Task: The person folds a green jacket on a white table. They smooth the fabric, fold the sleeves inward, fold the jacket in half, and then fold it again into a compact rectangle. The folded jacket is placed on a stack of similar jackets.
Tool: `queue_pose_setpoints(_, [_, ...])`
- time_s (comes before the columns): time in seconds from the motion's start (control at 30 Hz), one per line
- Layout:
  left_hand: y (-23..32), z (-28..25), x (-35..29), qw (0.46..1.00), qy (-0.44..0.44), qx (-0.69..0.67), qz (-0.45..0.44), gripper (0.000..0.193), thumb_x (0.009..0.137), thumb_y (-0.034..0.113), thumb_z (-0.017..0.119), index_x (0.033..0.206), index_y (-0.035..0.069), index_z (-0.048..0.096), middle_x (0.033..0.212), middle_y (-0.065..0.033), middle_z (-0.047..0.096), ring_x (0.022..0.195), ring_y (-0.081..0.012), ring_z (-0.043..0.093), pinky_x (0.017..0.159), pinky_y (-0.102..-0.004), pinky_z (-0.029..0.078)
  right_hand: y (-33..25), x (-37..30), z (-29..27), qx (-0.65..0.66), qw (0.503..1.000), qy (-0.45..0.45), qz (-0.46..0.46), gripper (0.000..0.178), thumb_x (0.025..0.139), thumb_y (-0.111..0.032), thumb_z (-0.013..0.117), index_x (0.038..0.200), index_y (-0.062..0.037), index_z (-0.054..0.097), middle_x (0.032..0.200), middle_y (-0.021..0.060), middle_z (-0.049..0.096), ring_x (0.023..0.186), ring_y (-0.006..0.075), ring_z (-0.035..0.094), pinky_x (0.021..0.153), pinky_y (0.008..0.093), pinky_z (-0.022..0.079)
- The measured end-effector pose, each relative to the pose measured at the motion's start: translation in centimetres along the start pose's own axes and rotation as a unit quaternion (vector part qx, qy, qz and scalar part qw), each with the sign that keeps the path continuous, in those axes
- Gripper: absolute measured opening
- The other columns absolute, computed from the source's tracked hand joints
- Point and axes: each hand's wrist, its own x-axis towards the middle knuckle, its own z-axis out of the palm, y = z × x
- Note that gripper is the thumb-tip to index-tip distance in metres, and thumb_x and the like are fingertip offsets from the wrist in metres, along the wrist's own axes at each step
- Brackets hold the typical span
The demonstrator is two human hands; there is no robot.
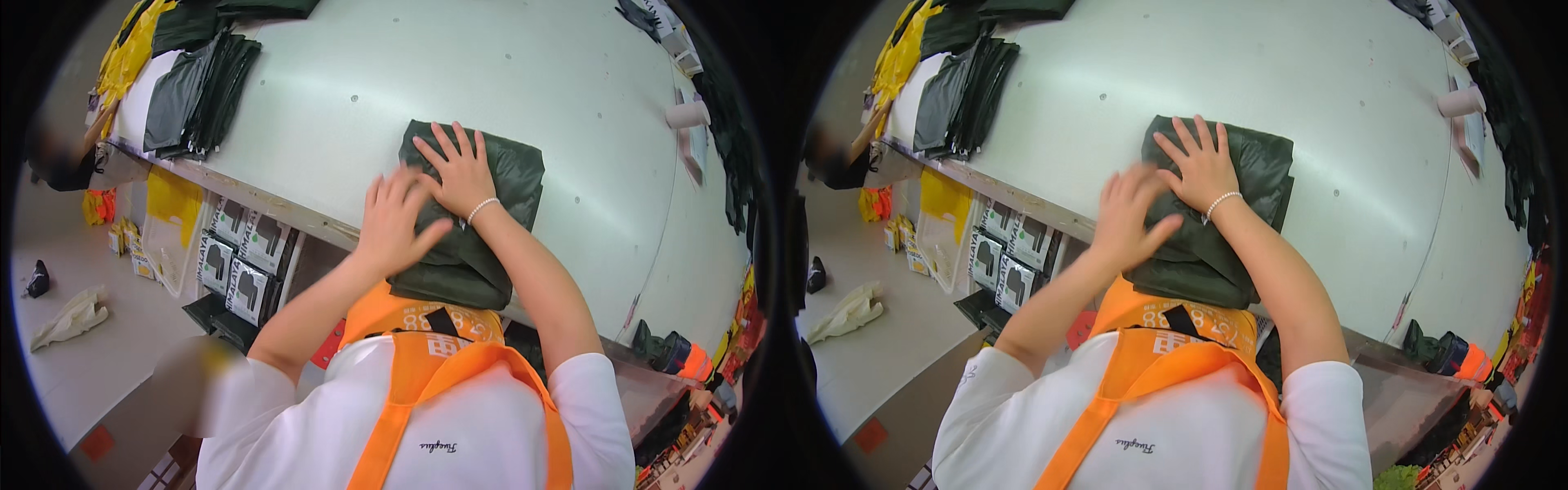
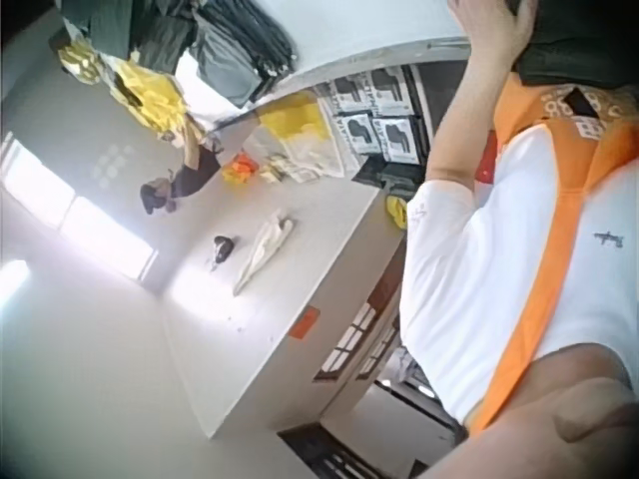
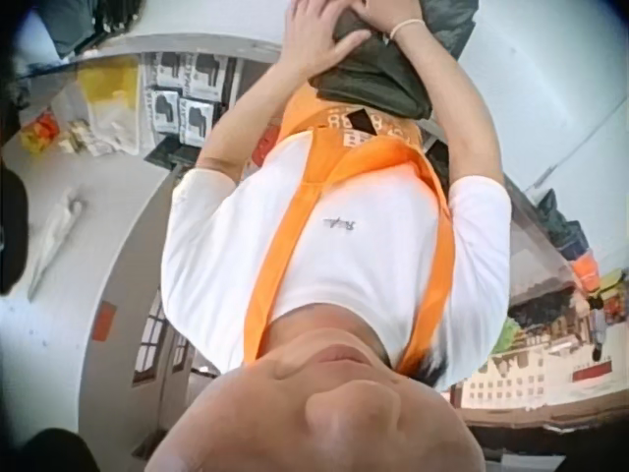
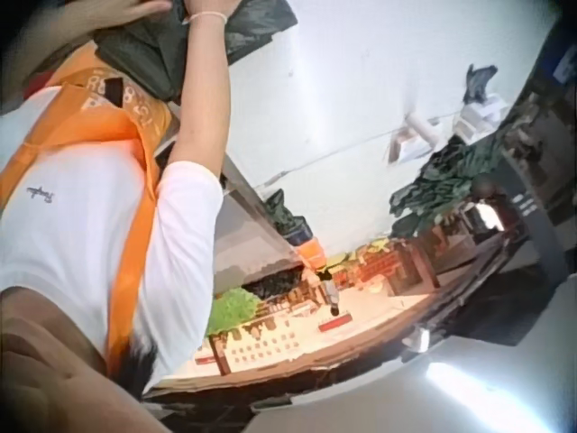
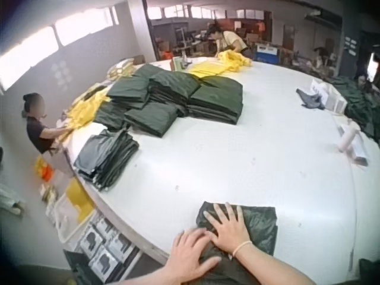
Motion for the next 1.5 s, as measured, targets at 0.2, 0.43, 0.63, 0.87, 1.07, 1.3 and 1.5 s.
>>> queue_pose_setpoints(0.2, [-0.9, 5.4, 0.6, 0.993, -0.085, 0.015, -0.084, 0.107, 0.066, 0.048, 0.078, 0.147, 0.011, 0.02, 0.153, -0.0204, 0.008, 0.138, -0.0449, 0.015, 0.107, -0.0579, 0.022, -1.3, -5.8, -4.4, 0.03, 0.974, -0.002, 0.223, 0.077, 0.081, -0.036, 0.066, 0.143, -0.0076, 0.03, 0.15, 0.0243, 0.019, 0.139, 0.0443, 0.014, 0.11, 0.0556, 0.015])
queue_pose_setpoints(0.43, [-0.2, 5.3, -3.7, 0.94, -0.004, -0.178, -0.29, 0.119, 0.058, 0.037, 0.087, 0.139, -0.013, 0.015, 0.144, -0.0329, 0.019, 0.133, -0.0425, 0.028, 0.106, -0.0439, 0.03, -1.4, -13.6, -2.0, 0.284, 0.836, 0.116, 0.454, 0.105, 0.073, -0.039, 0.077, 0.145, 0.0032, 0.014, 0.141, 0.0361, 0.026, 0.133, 0.0459, 0.027, 0.108, 0.0455, 0.026])
queue_pose_setpoints(0.63, [-2.9, 4.7, -5.6, 0.799, -0.204, -0.35, -0.445, 0.094, 0.066, 0.04, 0.083, 0.125, -0.018, 0.037, 0.119, -0.0262, 0.056, 0.109, -0.0276, 0.057, 0.094, -0.0334, 0.045, 0.9, -14.4, -1.7, 0.442, 0.762, 0.005, 0.473, 0.116, 0.066, -0.041, 0.082, 0.142, 0.0096, 0.012, 0.132, 0.0287, 0.043, 0.12, 0.0357, 0.047, 0.1, 0.0376, 0.039])
queue_pose_setpoints(0.87, [-1.2, 4.0, -4.9, 0.696, -0.128, -0.544, -0.451, 0.071, 0.077, 0.027, 0.077, 0.128, -0.008, 0.043, 0.118, -0.0172, 0.059, 0.107, -0.0227, 0.058, 0.092, -0.0309, 0.046, -0.1, -15.1, -1.9, 0.36, 0.854, 0.093, 0.363, 0.117, 0.067, -0.019, 0.082, 0.145, 0.0041, -0.002, 0.136, 0.0282, 0.036, 0.12, 0.0381, 0.047, 0.1, 0.0396, 0.04])
queue_pose_setpoints(1.07, [-4.3, 8.7, -3.3, 0.815, -0.03, -0.406, -0.413, 0.06, 0.075, 0.017, 0.076, 0.122, -0.005, 0.046, 0.113, -0.0179, 0.062, 0.106, -0.0267, 0.059, 0.09, -0.0348, 0.047, -1.9, -8.6, -5.9, 0.26, 0.897, -0.029, 0.357, 0.098, 0.076, -0.004, 0.067, 0.15, -0.0251, 0.005, 0.127, 0.0377, 0.035, 0.098, 0.0473, 0.056, 0.081, 0.0437, 0.049])
queue_pose_setpoints(1.3, [-5.4, 5.8, 2.9, 0.964, -0.039, -0.068, -0.253, 0.038, 0.079, 0.02, 0.063, 0.102, -0.005, 0.043, 0.085, -0.0247, 0.063, 0.083, -0.0431, 0.061, 0.07, -0.0488, 0.048, -6.7, -0.5, -6.4, 0.035, 0.971, -0.062, 0.228, 0.061, 0.081, -0.052, 0.061, 0.137, -0.0323, 0.046, 0.14, 0.0417, 0.019, 0.09, 0.0368, 0.055, 0.08, 0.039, 0.046])
queue_pose_setpoints(1.5, [-5.9, 6.3, 2.0, 0.904, 0.045, -0.361, -0.222, 0.021, 0.083, 0.01, 0.057, 0.098, -0.005, 0.057, 0.098, -0.0291, 0.059, 0.095, -0.0405, 0.058, 0.079, -0.044, 0.045, -8.7, 7.0, -5.3, -0.078, 0.94, -0.201, 0.263, 0.082, 0.071, -0.075, 0.053, 0.134, -0.0227, 0.051, 0.149, 0.0326, 0.011, 0.103, 0.0345, 0.053, 0.087, 0.0375, 0.044])
